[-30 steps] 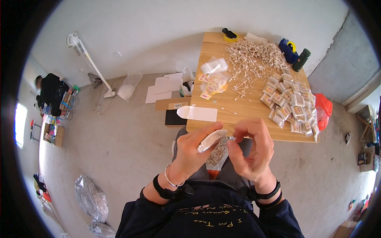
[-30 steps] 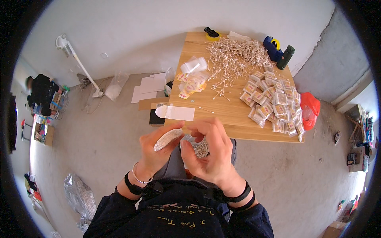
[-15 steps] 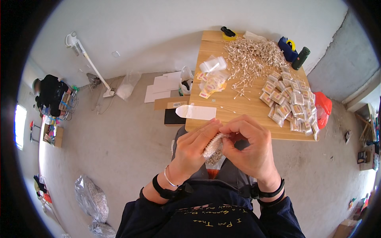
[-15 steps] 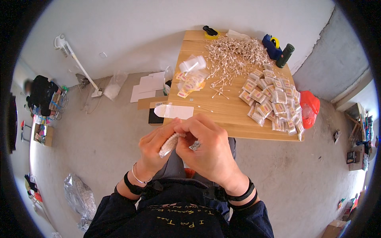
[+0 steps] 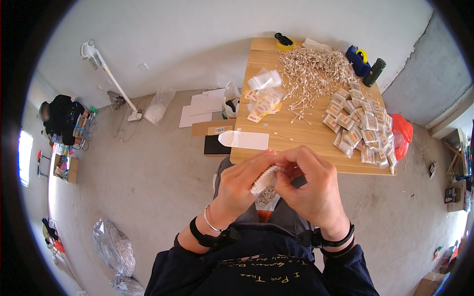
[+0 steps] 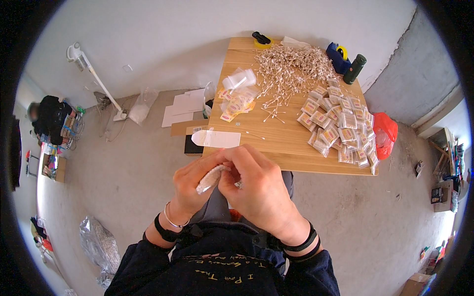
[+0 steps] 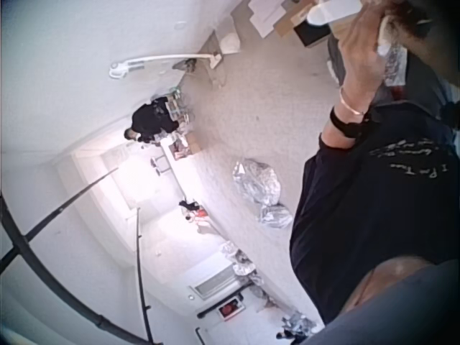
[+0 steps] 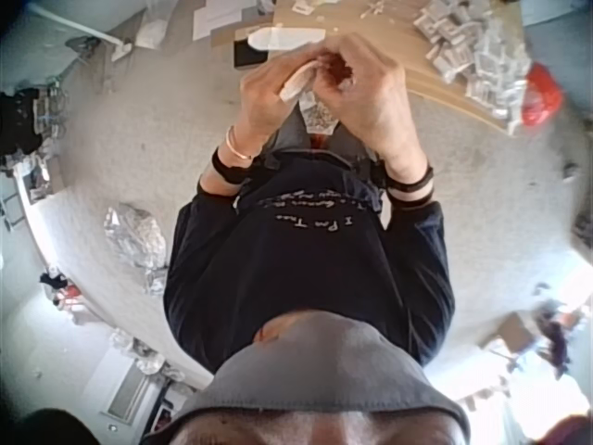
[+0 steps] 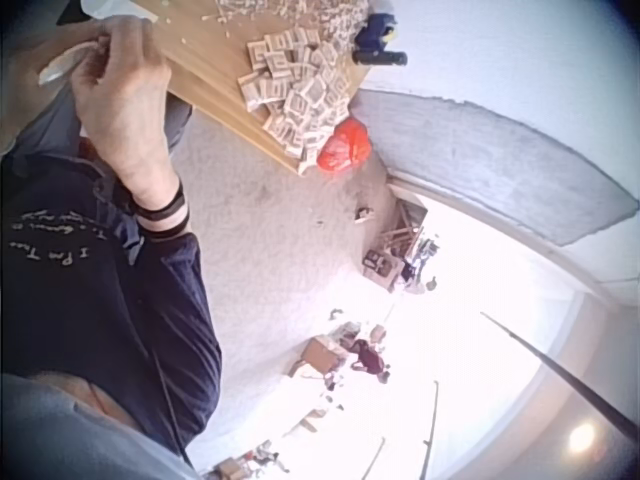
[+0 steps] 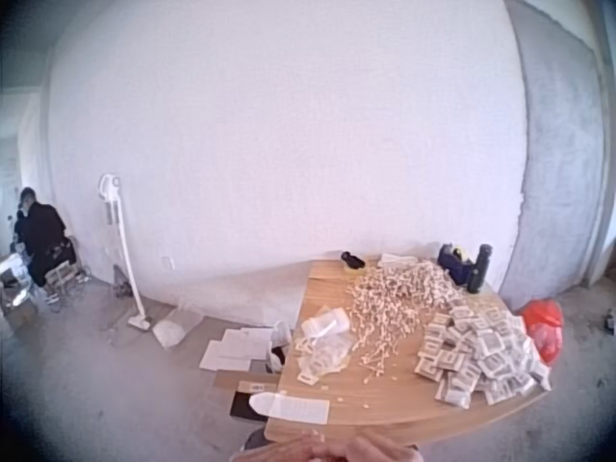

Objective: The person is counting and packaging cotton swabs into small plastic bags.

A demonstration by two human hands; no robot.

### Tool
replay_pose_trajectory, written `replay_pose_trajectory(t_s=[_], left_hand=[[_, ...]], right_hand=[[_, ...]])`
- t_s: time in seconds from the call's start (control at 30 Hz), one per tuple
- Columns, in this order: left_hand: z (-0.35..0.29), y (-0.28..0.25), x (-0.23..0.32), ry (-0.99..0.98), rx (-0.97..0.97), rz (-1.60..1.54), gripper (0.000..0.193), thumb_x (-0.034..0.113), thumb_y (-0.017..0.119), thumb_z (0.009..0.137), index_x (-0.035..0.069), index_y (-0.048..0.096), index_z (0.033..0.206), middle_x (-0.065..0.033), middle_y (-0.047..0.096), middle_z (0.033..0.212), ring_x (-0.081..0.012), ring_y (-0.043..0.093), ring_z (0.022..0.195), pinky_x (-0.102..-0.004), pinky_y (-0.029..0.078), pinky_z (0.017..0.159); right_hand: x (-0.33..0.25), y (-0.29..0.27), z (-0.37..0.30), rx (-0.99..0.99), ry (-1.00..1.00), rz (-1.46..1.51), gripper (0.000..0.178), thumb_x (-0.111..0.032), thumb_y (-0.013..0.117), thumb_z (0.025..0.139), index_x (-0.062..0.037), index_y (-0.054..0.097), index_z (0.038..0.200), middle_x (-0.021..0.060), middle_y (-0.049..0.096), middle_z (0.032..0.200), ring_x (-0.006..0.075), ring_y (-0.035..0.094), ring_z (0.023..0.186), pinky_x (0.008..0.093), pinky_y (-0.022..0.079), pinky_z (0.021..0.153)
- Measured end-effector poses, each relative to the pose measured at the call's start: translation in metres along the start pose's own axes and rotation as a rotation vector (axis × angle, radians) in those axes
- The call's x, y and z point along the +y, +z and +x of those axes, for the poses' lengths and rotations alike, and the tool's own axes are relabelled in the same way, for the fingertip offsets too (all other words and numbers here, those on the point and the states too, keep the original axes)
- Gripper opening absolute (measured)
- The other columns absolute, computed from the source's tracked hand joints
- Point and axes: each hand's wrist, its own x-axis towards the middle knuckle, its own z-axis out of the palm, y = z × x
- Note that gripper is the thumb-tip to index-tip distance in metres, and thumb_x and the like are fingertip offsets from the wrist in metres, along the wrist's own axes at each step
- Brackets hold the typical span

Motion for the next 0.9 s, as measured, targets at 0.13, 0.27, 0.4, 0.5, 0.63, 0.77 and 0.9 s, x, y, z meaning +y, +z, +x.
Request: replay_pose_trajectory(t_s=[0.13, 0.27, 0.4, 0.5, 0.63, 0.77, 0.9], left_hand=[[-0.004, 0.001, -0.001, -0.170, -0.011, -0.171, 0.036, 0.002, 0.070, 0.070, 0.002, 0.063, 0.105, -0.0120, 0.067, 0.100, -0.0258, 0.066, 0.088, -0.0290, 0.053, 0.074], [0.000, -0.001, 0.001, -0.165, 0.002, -0.175, 0.040, 0.000, 0.072, 0.068, 0.004, 0.063, 0.107, -0.0106, 0.067, 0.099, -0.0239, 0.067, 0.084, -0.0282, 0.053, 0.072], [-0.005, 0.000, -0.004, -0.242, -0.016, -0.193, 0.038, -0.001, 0.071, 0.069, 0.004, 0.064, 0.106, -0.0106, 0.068, 0.096, -0.0246, 0.067, 0.082, -0.0275, 0.053, 0.071], [-0.011, 0.007, -0.019, -0.245, -0.006, -0.166, 0.032, -0.001, 0.070, 0.073, 0.004, 0.064, 0.105, -0.0103, 0.069, 0.092, -0.0214, 0.068, 0.080, -0.0258, 0.053, 0.071], [-0.029, 0.019, -0.044, -0.439, -0.019, -0.321, 0.024, 0.001, 0.068, 0.078, 0.001, 0.064, 0.102, -0.0103, 0.069, 0.090, -0.0154, 0.068, 0.081, -0.0240, 0.053, 0.070], [-0.035, 0.021, -0.053, -0.540, -0.123, -0.274, 0.021, 0.002, 0.067, 0.080, 0.000, 0.064, 0.101, -0.0104, 0.069, 0.088, -0.0147, 0.068, 0.080, -0.0238, 0.052, 0.070], [-0.041, 0.024, -0.069, -0.593, -0.142, -0.241, 0.021, 0.004, 0.068, 0.080, 0.000, 0.065, 0.100, -0.0113, 0.069, 0.087, -0.0157, 0.068, 0.078, -0.0244, 0.052, 0.068]], right_hand=[[0.007, 0.002, -0.002, 0.110, -0.001, 0.204, 0.018, 0.008, 0.064, 0.070, 0.0005, 0.059, 0.087, 0.0086, 0.059, 0.083, 0.0153, 0.062, 0.069, 0.0249, 0.051, 0.062], [0.016, -0.001, -0.007, 0.135, -0.171, 0.094, 0.017, 0.009, 0.063, 0.070, -0.0005, 0.060, 0.083, 0.0103, 0.058, 0.089, 0.0153, 0.059, 0.069, 0.0242, 0.048, 0.060], [0.026, 0.002, -0.012, 0.120, -0.133, 0.088, 0.017, 0.007, 0.065, 0.068, -0.0024, 0.062, 0.082, 0.0100, 0.058, 0.084, 0.0221, 0.062, 0.067, 0.0295, 0.051, 0.062], [0.055, 0.010, -0.012, 0.007, -0.027, 0.155, 0.013, 0.005, 0.066, 0.070, -0.0005, 0.063, 0.081, 0.0076, 0.057, 0.078, 0.0139, 0.058, 0.066, 0.0242, 0.046, 0.058], [0.145, 0.030, -0.013, -0.197, 0.302, 0.035, 0.011, -0.007, 0.064, 0.073, -0.0007, 0.065, 0.082, 0.0134, 0.062, 0.075, 0.0266, 0.063, 0.066, 0.0331, 0.050, 0.061], [0.230, 0.046, -0.007, -0.051, 0.465, -0.189, 0.013, -0.014, 0.063, 0.074, -0.0029, 0.066, 0.080, 0.0149, 0.063, 0.078, 0.0313, 0.063, 0.069, 0.0398, 0.049, 0.064], [0.261, 0.059, 0.025, -0.065, 0.532, -0.312, 0.014, -0.015, 0.064, 0.073, -0.0055, 0.067, 0.082, 0.0128, 0.064, 0.084, 0.0308, 0.062, 0.080, 0.0405, 0.049, 0.070]])
